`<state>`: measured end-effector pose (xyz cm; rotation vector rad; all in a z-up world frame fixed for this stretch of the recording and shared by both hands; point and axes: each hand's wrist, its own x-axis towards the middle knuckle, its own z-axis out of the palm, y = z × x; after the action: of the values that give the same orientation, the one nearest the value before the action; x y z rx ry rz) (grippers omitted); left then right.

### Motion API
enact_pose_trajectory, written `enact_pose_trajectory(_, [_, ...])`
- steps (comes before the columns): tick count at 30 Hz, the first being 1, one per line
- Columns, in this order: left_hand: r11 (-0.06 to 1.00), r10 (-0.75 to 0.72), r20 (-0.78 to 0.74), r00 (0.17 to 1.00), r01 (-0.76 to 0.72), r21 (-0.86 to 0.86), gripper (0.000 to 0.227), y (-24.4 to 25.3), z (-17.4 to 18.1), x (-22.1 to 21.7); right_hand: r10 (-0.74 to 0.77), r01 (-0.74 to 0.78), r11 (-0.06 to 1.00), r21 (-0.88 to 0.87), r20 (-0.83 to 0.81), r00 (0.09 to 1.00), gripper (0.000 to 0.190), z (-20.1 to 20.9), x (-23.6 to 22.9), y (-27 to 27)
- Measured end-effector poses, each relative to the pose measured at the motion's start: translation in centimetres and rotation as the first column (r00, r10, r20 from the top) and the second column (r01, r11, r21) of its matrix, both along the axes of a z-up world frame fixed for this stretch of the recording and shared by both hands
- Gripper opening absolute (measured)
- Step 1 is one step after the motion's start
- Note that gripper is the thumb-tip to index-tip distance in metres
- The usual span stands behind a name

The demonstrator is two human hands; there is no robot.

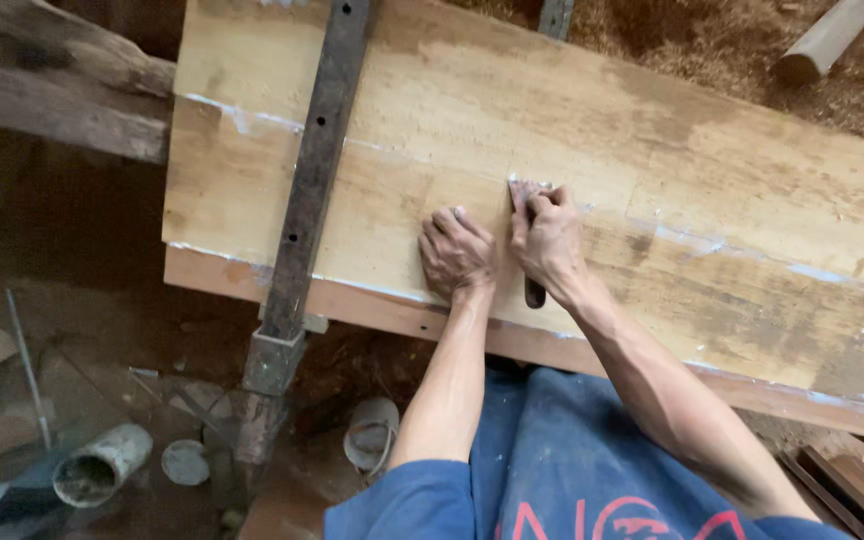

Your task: The person tightens a metal clamp on a wooden board, then uses a small axe to tap the wood along a marked line. They switch to a chisel to scrape and smooth the surface of the wood, removing excess material along the seam.

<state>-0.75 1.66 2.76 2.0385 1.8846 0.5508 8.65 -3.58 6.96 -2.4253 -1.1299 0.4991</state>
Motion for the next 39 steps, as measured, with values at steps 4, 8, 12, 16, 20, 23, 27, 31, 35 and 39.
enact_pose_trajectory(4, [1.0,0.004,-0.001,1.0,-0.004,0.006,0.023,0.4,-0.1,-0.2,0.261,-0.274,0.945,-0.18,-0.091,0.961,0.024,3.1,1.3,0.9])
enact_pose_trajectory(8, [1.0,0.001,0.001,1.0,-0.001,0.027,0.021,0.3,-0.2,-0.4,0.425,-0.433,0.872,-0.227,-0.083,0.901,0.03,7.2,4.1,4.3])
enact_pose_trajectory(12, [1.0,-0.004,-0.016,1.0,0.004,-0.025,0.023,-0.5,-0.2,-0.6,0.722,-0.617,0.571,-0.542,-0.025,0.691,0.047,6.4,5.4,7.5])
enact_pose_trajectory(16, [1.0,0.008,0.018,1.0,-0.008,-0.023,0.02,-0.5,0.0,-0.5,0.784,-0.592,0.448,-0.67,-0.024,0.62,0.043,5.4,6.7,5.7])
enact_pose_trajectory(20, [1.0,0.029,0.055,0.998,-0.029,0.003,0.018,0.0,0.0,-0.1,0.795,-0.521,0.375,-0.766,-0.023,0.607,0.042,6.9,11.5,0.1])
enact_pose_trajectory(23, [1.0,0.014,0.023,1.0,-0.014,0.004,0.021,-0.7,-0.2,-0.2,0.733,-0.478,0.412,-0.776,-0.03,0.68,0.052,7.8,15.9,-6.7])
enact_pose_trajectory(27, [0.999,0.028,0.007,1.0,-0.028,0.03,0.019,-0.7,0.5,0.2,0.593,-0.358,0.444,-0.822,-0.03,0.805,0.057,7.9,21.4,-16.0])
enact_pose_trajectory(31, [0.989,0.024,-0.03,0.999,-0.028,-0.142,0.021,-0.8,1.8,0.2,0.423,-0.234,0.51,-0.828,0.004,0.906,0.057,7.7,25.6,-24.9])
enact_pose_trajectory(35, [0.988,0.023,-0.084,0.996,-0.036,-0.15,0.025,-1.0,2.2,0.5,0.104,-0.061,0.76,-0.647,0.028,0.994,0.044,5.4,25.1,-28.8])
enact_pose_trajectory(39, [0.997,-0.005,-0.121,0.993,-0.003,-0.071,0.025,-1.4,0.4,0.5,-0.123,0.144,0.968,-0.205,0.111,0.986,0.02,1.6,19.7,-29.6])
